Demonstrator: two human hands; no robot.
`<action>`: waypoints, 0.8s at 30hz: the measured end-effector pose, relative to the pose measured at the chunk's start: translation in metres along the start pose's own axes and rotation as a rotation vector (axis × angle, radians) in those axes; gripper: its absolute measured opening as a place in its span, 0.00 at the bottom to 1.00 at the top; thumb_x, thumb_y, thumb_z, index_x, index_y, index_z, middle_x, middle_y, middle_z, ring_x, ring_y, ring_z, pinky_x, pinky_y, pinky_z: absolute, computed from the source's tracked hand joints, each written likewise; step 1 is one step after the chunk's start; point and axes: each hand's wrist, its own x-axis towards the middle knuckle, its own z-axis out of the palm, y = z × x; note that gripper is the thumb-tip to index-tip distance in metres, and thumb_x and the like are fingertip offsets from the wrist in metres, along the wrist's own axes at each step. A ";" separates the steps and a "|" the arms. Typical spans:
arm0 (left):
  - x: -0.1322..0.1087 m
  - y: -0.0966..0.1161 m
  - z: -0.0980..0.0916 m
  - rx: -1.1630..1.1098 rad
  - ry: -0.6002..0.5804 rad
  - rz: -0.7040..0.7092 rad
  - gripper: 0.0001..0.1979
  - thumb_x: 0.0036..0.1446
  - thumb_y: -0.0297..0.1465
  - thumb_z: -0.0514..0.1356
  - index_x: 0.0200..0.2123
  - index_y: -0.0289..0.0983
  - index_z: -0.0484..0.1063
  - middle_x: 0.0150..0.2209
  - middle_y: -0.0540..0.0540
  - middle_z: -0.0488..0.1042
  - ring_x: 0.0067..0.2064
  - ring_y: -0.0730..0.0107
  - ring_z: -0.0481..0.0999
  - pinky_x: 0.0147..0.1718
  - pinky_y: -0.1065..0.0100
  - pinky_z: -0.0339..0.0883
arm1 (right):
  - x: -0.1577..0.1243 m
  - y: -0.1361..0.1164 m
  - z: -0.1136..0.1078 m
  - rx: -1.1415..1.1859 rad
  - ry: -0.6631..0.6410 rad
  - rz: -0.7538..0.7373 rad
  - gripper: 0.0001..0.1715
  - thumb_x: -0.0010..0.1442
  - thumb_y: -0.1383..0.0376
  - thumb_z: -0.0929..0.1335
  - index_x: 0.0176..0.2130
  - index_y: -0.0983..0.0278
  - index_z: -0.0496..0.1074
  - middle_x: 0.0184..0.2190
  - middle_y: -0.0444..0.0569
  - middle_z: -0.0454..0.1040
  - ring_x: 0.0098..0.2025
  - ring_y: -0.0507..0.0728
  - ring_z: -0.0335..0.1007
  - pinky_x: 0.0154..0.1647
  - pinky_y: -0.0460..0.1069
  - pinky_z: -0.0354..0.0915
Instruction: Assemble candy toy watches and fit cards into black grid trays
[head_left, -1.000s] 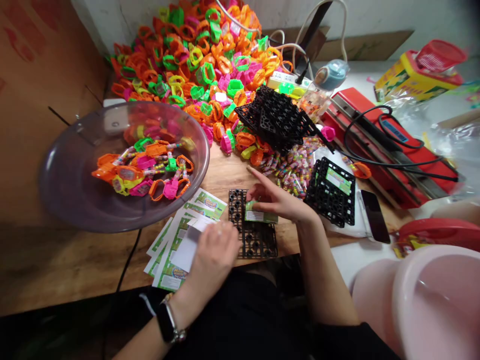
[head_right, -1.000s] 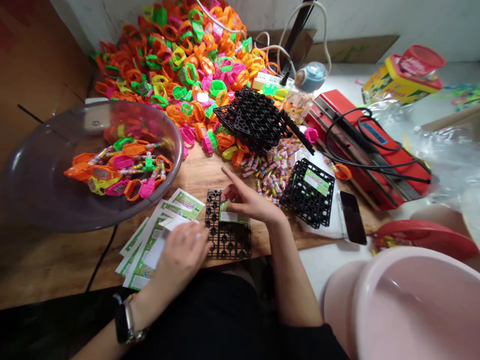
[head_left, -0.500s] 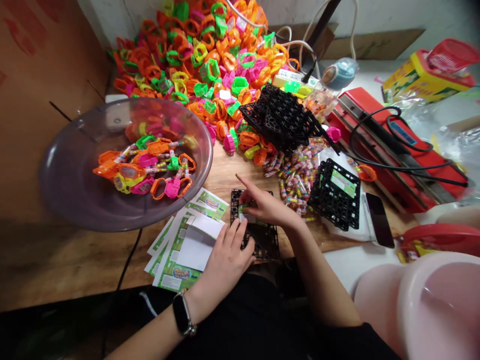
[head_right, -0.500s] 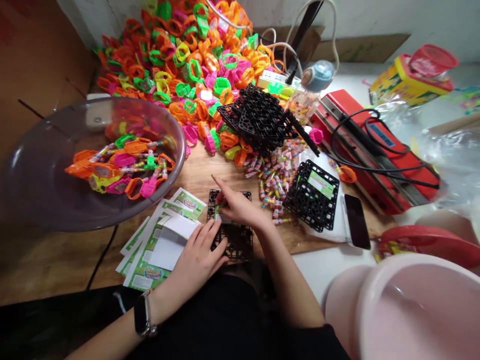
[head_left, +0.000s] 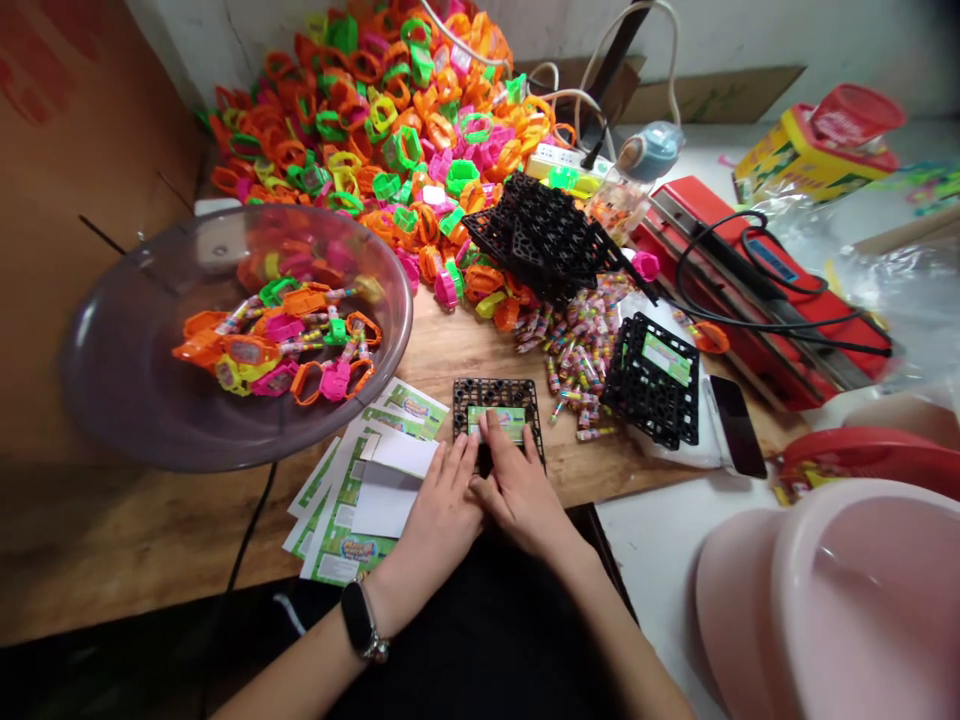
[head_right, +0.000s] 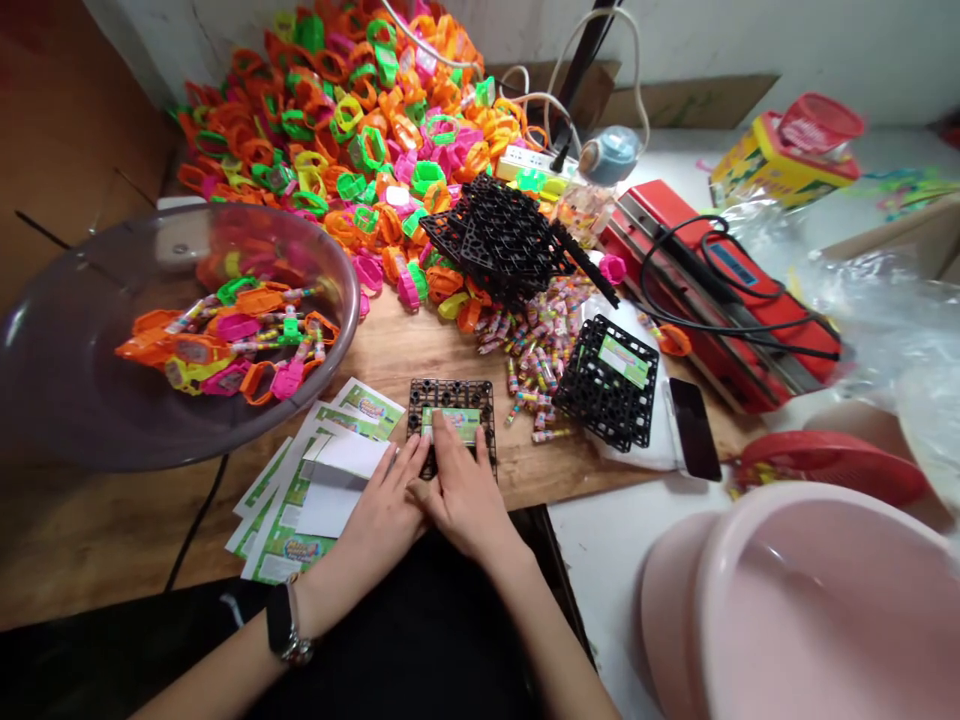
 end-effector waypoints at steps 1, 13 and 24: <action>0.000 0.000 -0.001 -0.008 0.001 -0.014 0.22 0.60 0.35 0.58 0.55 0.31 0.67 0.62 0.30 0.63 0.64 0.49 0.61 0.61 0.49 0.57 | -0.004 0.006 0.002 -0.009 0.007 0.071 0.43 0.68 0.52 0.56 0.69 0.64 0.29 0.67 0.62 0.51 0.68 0.63 0.48 0.66 0.69 0.42; 0.034 -0.018 -0.026 -0.083 -0.193 -0.249 0.50 0.43 0.48 0.68 0.64 0.29 0.56 0.67 0.31 0.52 0.67 0.37 0.51 0.62 0.38 0.45 | -0.010 -0.008 0.024 -0.036 0.358 0.386 0.43 0.66 0.49 0.57 0.68 0.70 0.40 0.65 0.71 0.51 0.68 0.71 0.45 0.60 0.73 0.50; 0.010 -0.023 -0.023 0.018 0.257 -0.117 0.46 0.54 0.55 0.56 0.63 0.26 0.52 0.63 0.25 0.59 0.64 0.42 0.59 0.62 0.38 0.42 | -0.010 0.003 -0.062 0.697 0.830 0.578 0.34 0.54 0.57 0.71 0.58 0.61 0.62 0.43 0.52 0.74 0.45 0.57 0.73 0.46 0.53 0.71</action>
